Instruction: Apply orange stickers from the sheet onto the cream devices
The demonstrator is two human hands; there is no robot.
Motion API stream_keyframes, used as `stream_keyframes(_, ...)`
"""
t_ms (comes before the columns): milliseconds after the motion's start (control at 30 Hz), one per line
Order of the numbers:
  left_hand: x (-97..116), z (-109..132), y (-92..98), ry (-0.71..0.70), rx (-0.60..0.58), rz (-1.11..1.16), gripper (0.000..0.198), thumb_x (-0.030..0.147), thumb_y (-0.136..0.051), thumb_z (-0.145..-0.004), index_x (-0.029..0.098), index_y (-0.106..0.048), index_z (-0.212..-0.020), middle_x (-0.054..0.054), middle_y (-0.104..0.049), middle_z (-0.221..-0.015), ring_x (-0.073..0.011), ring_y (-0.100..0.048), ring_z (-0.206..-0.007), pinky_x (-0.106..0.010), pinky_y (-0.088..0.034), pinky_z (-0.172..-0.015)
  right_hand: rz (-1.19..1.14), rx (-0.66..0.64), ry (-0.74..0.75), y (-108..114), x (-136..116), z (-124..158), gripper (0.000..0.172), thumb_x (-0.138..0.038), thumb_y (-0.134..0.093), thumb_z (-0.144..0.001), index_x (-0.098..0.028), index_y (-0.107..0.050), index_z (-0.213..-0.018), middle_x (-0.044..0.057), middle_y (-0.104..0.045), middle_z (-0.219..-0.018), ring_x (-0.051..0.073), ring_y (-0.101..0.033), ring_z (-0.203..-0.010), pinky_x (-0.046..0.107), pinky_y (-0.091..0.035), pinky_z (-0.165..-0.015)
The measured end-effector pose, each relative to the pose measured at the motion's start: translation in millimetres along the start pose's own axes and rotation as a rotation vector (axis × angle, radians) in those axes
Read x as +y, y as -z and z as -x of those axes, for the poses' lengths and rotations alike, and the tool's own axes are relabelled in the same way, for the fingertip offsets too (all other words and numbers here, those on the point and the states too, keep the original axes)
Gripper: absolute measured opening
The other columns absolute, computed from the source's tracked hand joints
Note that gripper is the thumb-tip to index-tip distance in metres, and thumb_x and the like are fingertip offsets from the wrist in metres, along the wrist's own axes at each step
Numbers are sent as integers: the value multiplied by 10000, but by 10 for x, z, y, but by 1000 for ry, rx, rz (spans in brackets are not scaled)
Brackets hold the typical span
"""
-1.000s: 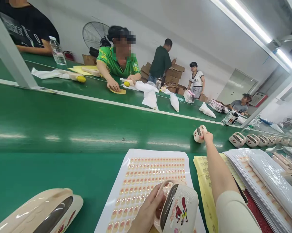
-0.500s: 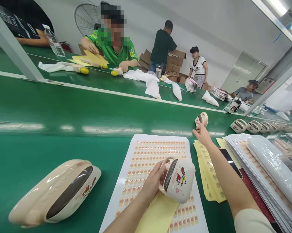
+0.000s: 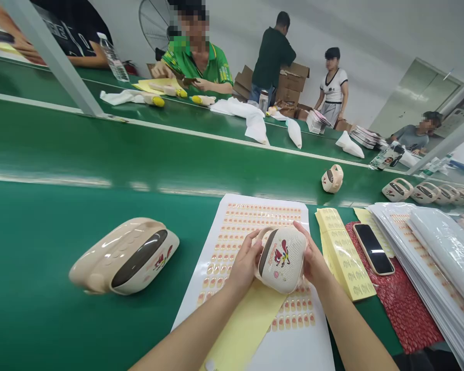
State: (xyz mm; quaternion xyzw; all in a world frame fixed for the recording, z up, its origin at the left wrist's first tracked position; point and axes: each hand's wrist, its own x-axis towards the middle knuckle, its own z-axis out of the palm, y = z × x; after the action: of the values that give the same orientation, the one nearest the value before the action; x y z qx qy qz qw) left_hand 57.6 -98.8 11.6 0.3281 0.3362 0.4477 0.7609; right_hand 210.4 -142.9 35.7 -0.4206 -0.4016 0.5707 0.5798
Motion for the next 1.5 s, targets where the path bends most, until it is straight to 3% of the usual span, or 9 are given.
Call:
stream_keyframes(167, 47, 47, 1, -23, 12, -164, 557, 622, -637, -669, 187, -481, -980, -9, -557, -709, -145, -496, -582, -218, -369, -502, -28, -42, 53, -3, 64, 20, 820, -647, -730, -534, -273, -474, -1218, 62, -576, -1086, 250, -558, -974, 349, -474, -804)
stream_keyframes(400, 145, 61, 22, -181, 128, -337, 436, 575, -637, -685, 148, -555, -713, -21, -534, -646, -140, -481, -590, -217, -363, -504, 68, -62, 74, -71, 129, 70, 819, -627, -773, -473, -250, -526, -1157, 80, -573, -1083, 269, -545, -961, 362, -452, -809)
stream_keyframes(733, 168, 75, 0, -283, 114, -327, 336, 488, -608, -724, 153, -589, -726, -26, -561, -647, -160, -528, -622, -249, -397, -577, 155, -28, 100, -83, 104, 83, 848, -698, -738, -436, -252, -540, -1130, 93, -566, -1084, 315, -534, -975, 436, -448, -827)
stream_keyframes(1500, 161, 77, 24, -309, 119, -372, 291, 448, -589, -739, 158, -590, -711, -26, -569, -648, -162, -533, -631, -253, -404, -591, 134, -79, 112, -115, 62, 101, 804, -647, -764, -465, -263, -532, -1133, 84, -578, -1083, 311, -549, -972, 440, -457, -826)
